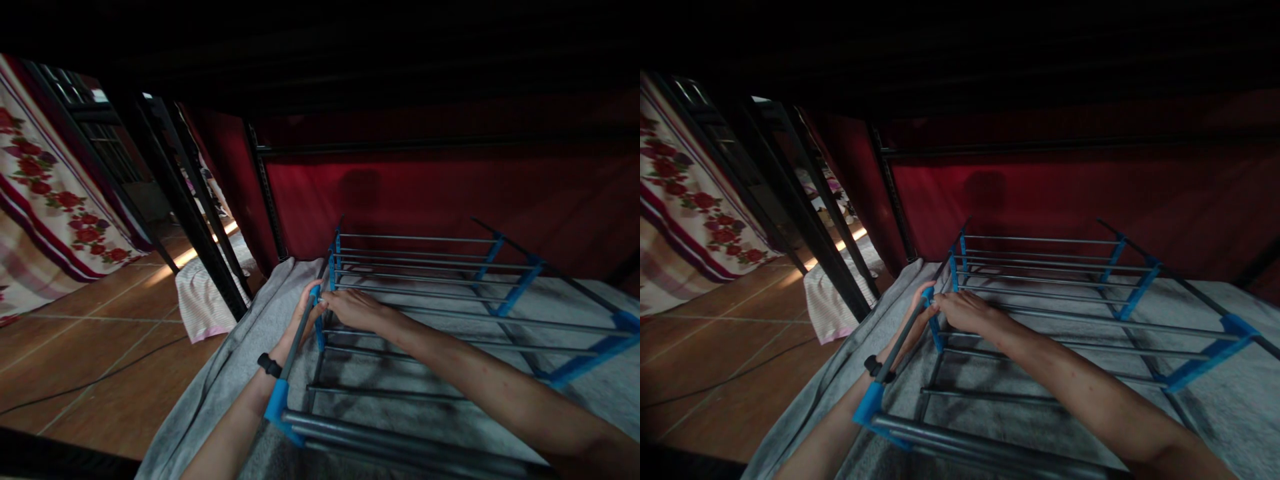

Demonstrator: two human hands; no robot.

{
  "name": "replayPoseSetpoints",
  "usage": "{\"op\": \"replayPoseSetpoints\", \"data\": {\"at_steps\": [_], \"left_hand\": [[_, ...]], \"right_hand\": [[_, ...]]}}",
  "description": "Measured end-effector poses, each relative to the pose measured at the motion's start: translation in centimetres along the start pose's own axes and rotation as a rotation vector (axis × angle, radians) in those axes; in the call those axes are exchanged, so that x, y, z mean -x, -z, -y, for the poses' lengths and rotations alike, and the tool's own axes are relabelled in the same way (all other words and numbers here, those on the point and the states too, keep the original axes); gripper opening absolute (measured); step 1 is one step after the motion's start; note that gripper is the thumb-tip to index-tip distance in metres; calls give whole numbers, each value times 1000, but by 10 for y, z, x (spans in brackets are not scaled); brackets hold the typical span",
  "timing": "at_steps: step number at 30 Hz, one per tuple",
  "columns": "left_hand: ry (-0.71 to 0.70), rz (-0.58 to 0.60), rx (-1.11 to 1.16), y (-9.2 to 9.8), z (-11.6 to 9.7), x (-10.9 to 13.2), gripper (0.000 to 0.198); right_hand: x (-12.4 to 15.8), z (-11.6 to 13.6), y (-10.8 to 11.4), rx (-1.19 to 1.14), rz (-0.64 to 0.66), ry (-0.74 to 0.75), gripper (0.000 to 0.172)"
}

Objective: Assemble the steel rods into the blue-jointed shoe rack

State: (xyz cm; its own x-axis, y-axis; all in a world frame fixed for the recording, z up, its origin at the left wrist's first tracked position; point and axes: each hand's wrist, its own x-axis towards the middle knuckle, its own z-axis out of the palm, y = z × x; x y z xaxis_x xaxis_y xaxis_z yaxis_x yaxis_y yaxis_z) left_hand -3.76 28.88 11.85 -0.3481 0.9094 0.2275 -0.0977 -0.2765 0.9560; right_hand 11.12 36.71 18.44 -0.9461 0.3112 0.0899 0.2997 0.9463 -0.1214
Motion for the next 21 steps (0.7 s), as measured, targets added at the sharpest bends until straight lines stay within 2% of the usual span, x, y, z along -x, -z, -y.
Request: {"op": "replayPoseSetpoints", "data": {"at_steps": [10, 15, 21], "left_hand": [[-134, 0, -198, 7, 13, 0, 60], [-186, 8, -201, 4, 15, 4, 56], [-171, 33, -213, 3, 16, 4, 59]], "right_hand": [[-1, 3, -3, 55, -17, -10, 28], [-2, 3, -3, 42, 5, -11, 28], [-4, 0, -6, 37, 18, -11, 29]]}}
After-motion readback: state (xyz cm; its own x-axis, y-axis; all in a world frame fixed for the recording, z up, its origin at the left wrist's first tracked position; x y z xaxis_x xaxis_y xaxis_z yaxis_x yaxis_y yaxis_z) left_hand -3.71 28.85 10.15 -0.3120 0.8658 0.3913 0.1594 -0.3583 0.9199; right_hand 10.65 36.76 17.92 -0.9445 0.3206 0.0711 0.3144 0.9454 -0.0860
